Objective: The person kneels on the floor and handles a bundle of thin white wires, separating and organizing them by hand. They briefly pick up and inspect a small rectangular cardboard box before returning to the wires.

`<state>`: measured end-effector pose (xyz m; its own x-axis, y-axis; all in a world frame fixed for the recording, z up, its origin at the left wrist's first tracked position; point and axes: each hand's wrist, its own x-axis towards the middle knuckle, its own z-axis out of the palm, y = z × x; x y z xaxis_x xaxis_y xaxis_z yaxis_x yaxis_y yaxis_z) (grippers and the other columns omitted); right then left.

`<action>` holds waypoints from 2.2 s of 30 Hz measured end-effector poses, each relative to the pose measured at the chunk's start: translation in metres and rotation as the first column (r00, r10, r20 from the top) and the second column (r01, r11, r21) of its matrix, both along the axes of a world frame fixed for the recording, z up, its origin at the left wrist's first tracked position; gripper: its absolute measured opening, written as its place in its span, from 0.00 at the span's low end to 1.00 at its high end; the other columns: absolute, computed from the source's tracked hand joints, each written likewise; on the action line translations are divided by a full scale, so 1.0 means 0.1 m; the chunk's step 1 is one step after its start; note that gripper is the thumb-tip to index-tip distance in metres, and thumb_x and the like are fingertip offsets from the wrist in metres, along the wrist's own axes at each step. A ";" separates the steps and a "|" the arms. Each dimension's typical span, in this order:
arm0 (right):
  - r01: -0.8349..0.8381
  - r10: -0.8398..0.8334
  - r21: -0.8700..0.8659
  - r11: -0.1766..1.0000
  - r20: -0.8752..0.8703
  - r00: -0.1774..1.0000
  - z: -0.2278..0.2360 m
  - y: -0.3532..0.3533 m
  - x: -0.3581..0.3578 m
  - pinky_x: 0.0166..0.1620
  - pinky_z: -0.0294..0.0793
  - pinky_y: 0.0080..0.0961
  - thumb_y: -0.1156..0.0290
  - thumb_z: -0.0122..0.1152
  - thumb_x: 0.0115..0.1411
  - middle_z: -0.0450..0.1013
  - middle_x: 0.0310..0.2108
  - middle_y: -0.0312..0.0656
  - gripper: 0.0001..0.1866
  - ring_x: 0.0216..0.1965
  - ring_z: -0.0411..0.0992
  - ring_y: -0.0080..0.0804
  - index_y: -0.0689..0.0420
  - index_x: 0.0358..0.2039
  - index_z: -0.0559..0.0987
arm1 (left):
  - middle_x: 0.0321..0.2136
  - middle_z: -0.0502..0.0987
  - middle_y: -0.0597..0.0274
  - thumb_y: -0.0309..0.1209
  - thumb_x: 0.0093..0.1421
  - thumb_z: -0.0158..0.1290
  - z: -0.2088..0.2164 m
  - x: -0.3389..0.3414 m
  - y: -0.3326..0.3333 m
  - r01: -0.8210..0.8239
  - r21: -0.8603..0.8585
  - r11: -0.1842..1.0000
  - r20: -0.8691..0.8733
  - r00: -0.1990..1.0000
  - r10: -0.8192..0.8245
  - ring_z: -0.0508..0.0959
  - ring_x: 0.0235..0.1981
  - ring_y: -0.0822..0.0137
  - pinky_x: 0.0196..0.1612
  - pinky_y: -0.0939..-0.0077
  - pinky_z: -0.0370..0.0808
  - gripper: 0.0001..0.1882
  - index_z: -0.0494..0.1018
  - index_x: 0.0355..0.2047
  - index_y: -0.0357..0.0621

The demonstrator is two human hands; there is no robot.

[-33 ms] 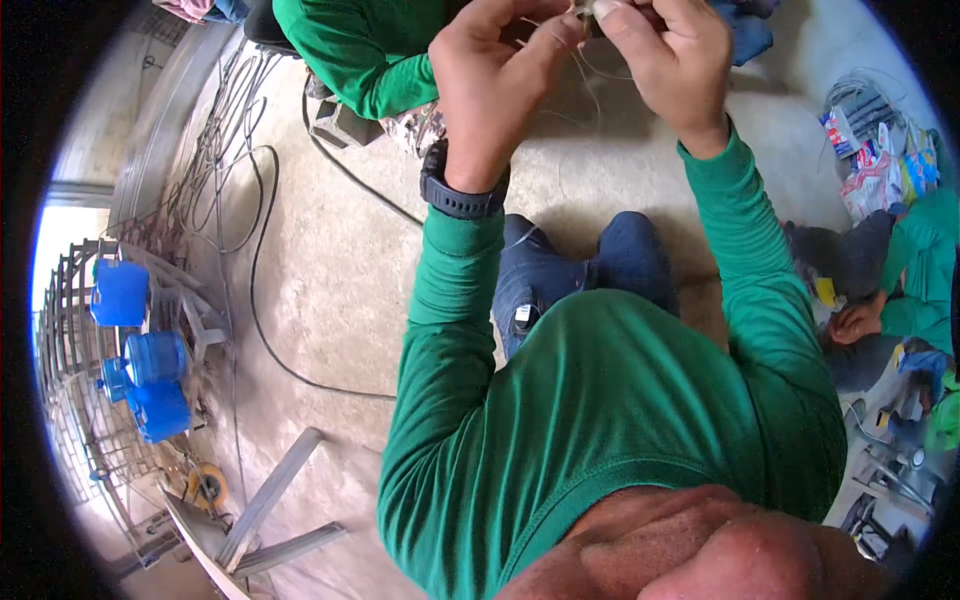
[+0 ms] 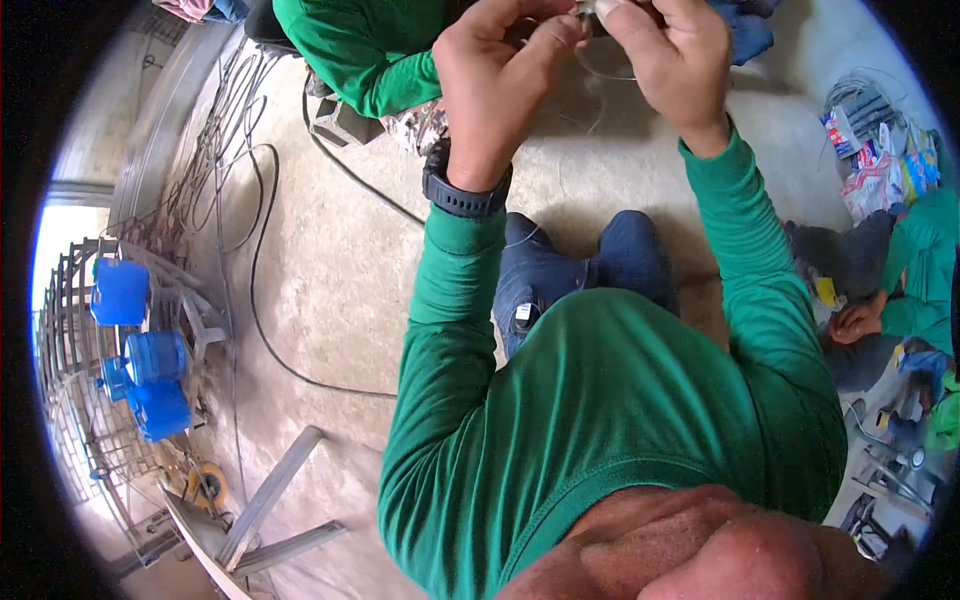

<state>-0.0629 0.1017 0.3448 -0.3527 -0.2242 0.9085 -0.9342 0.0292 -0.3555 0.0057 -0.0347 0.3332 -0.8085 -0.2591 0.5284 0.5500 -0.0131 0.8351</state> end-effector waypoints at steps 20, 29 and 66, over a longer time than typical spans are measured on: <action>-0.181 0.233 -0.154 0.971 0.453 0.861 -0.18 -0.10 0.12 0.29 0.67 0.13 0.76 0.56 0.61 0.73 0.23 0.30 0.06 0.25 0.67 0.13 0.62 0.28 0.77 | 0.31 0.75 0.68 0.25 0.62 0.54 -0.34 -0.18 0.06 0.363 0.381 0.850 -0.088 0.930 -0.358 0.71 0.28 0.79 0.32 0.86 0.68 0.04 0.72 0.37 0.42; -0.299 0.306 -0.090 0.950 0.467 0.830 -0.26 -0.03 0.00 0.30 0.65 0.13 0.75 0.57 0.60 0.71 0.25 0.29 0.05 0.27 0.65 0.13 0.62 0.28 0.77 | 0.32 0.75 0.69 0.22 0.62 0.52 -0.31 -0.10 -0.02 0.346 0.449 0.824 -0.071 0.933 -0.354 0.69 0.27 0.80 0.31 0.87 0.66 0.03 0.71 0.36 0.43; -0.244 0.314 -0.198 0.949 0.571 0.758 -0.29 -0.10 0.15 0.30 0.62 0.12 0.70 0.52 0.62 0.69 0.25 0.28 0.08 0.26 0.63 0.12 0.60 0.30 0.76 | 0.44 0.70 0.50 0.19 0.51 0.61 -0.27 0.00 0.03 -0.615 -0.322 0.720 -0.496 0.757 0.425 0.72 0.48 0.61 0.47 0.71 0.71 0.12 0.77 0.38 0.37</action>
